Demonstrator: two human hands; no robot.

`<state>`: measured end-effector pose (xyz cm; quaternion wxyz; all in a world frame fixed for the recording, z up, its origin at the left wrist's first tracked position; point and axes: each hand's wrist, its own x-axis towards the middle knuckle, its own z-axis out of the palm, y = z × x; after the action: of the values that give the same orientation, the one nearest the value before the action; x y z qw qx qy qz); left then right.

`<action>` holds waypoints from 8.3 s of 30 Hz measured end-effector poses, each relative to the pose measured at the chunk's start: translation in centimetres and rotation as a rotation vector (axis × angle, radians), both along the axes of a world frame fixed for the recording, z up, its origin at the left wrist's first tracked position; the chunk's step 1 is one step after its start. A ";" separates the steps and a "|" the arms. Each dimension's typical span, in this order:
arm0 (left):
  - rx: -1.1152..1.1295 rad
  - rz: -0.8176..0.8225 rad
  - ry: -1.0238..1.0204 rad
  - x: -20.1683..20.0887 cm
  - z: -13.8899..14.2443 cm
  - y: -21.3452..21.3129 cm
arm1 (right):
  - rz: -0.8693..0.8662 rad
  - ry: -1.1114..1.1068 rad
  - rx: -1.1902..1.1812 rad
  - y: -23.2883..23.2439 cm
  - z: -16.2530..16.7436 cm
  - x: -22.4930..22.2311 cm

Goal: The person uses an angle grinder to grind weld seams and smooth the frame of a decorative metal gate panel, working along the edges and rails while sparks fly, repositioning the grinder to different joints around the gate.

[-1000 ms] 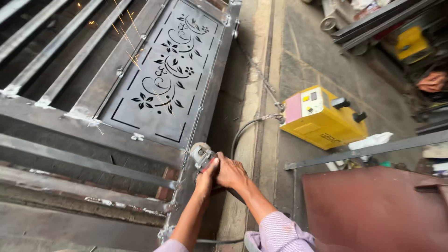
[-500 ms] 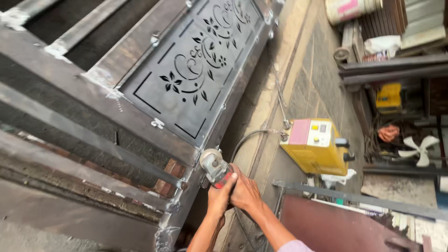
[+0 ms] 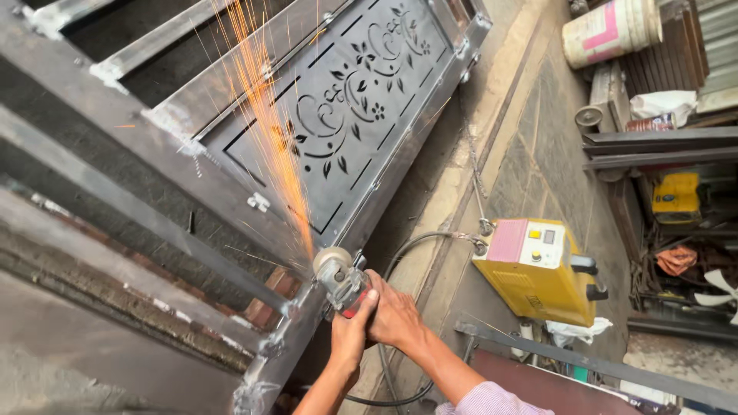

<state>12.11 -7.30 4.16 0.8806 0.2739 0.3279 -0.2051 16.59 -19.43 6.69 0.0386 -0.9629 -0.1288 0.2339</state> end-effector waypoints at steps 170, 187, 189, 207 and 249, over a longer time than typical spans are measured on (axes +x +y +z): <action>0.030 -0.285 -0.076 -1.7 -0.5 1.7 | -0.189 -0.046 -0.137 1.8 0.7 -2.3; 0.114 -0.020 -0.091 -3.7 -1.5 2.1 | 0.011 -0.089 -0.047 2.1 -0.8 -3.0; 0.064 -0.120 -0.068 -3.3 -1.5 1.7 | -0.048 -0.055 -0.113 1.9 -0.5 -3.0; 0.047 -0.065 0.019 -4.2 -0.7 1.3 | 0.013 0.015 -0.132 2.2 0.1 -2.6; -0.012 -0.137 0.016 -2.3 -2.3 0.7 | 0.010 -0.021 -0.124 1.7 0.1 -1.5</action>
<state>9.85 -6.61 1.87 0.8634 0.2887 0.3143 -0.2691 15.13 -17.74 6.76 -0.0235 -0.9652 -0.1192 0.2314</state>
